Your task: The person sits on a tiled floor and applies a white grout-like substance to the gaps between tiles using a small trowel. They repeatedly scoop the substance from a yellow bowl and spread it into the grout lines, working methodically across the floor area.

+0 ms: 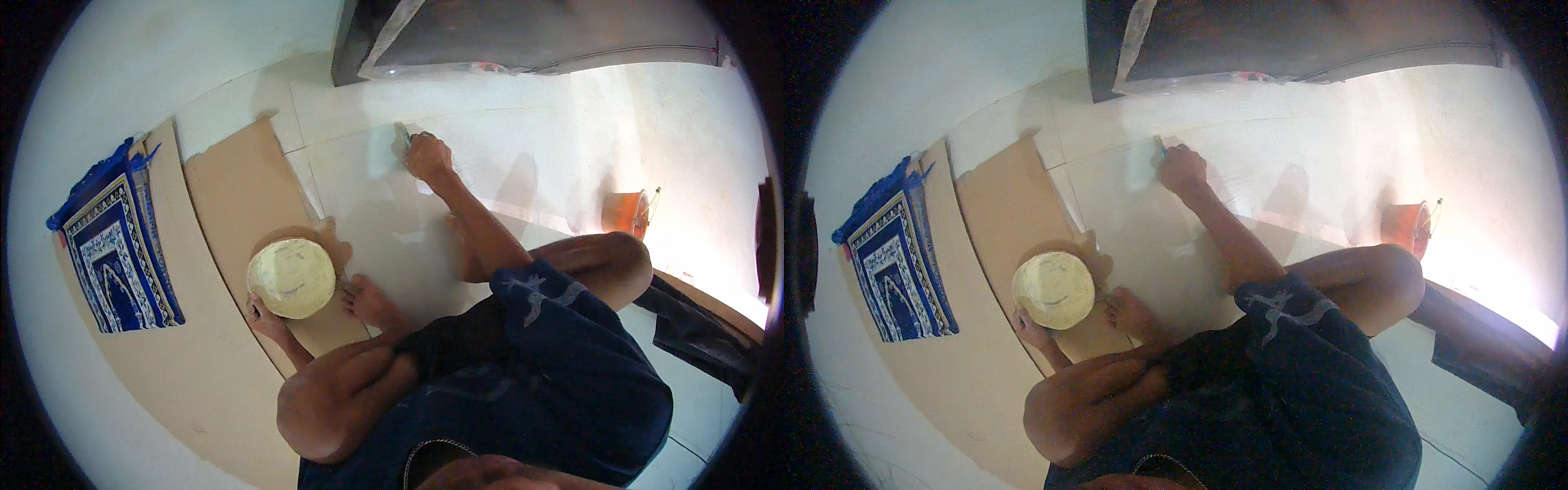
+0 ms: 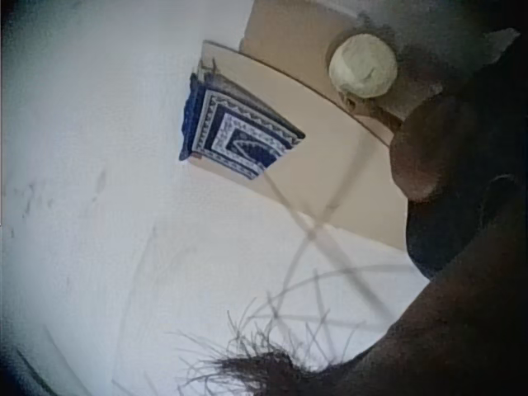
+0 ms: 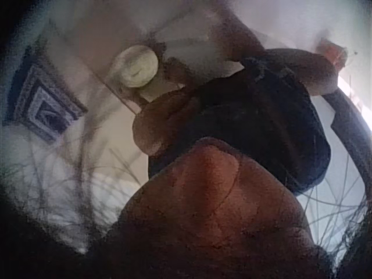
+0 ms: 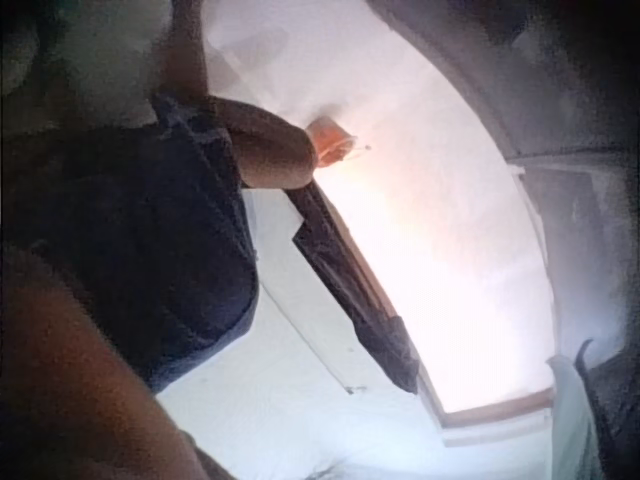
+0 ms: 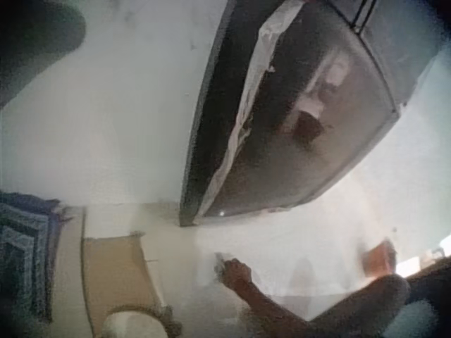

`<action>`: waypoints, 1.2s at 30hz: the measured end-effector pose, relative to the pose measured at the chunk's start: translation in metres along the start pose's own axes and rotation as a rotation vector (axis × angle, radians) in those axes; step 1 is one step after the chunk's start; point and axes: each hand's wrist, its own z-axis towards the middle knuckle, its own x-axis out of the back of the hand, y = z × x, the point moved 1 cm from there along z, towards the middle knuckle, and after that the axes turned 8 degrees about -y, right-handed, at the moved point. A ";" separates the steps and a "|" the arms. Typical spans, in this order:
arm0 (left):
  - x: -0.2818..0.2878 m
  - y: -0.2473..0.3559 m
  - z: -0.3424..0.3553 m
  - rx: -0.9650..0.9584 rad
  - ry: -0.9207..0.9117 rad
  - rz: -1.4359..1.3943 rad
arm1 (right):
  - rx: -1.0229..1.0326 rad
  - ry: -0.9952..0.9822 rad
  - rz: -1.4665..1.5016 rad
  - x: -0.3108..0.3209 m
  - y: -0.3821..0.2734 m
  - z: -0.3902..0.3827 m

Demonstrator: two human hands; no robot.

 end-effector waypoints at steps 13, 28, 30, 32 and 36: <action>0.001 0.000 0.000 0.002 0.014 0.087 | 0.114 -0.066 0.177 -0.010 -0.104 -0.026; 0.000 0.020 -0.001 0.035 0.059 0.081 | 0.069 -0.133 0.134 -0.017 -0.114 -0.020; -0.002 0.022 -0.001 0.048 0.066 0.061 | 0.087 -0.119 0.070 -0.015 -0.112 -0.020; -0.004 0.024 0.001 0.048 0.081 0.041 | 0.126 0.023 0.075 -0.025 -0.106 -0.018; -0.001 0.015 -0.002 0.069 0.120 0.029 | 0.143 -0.038 0.020 -0.025 -0.109 -0.017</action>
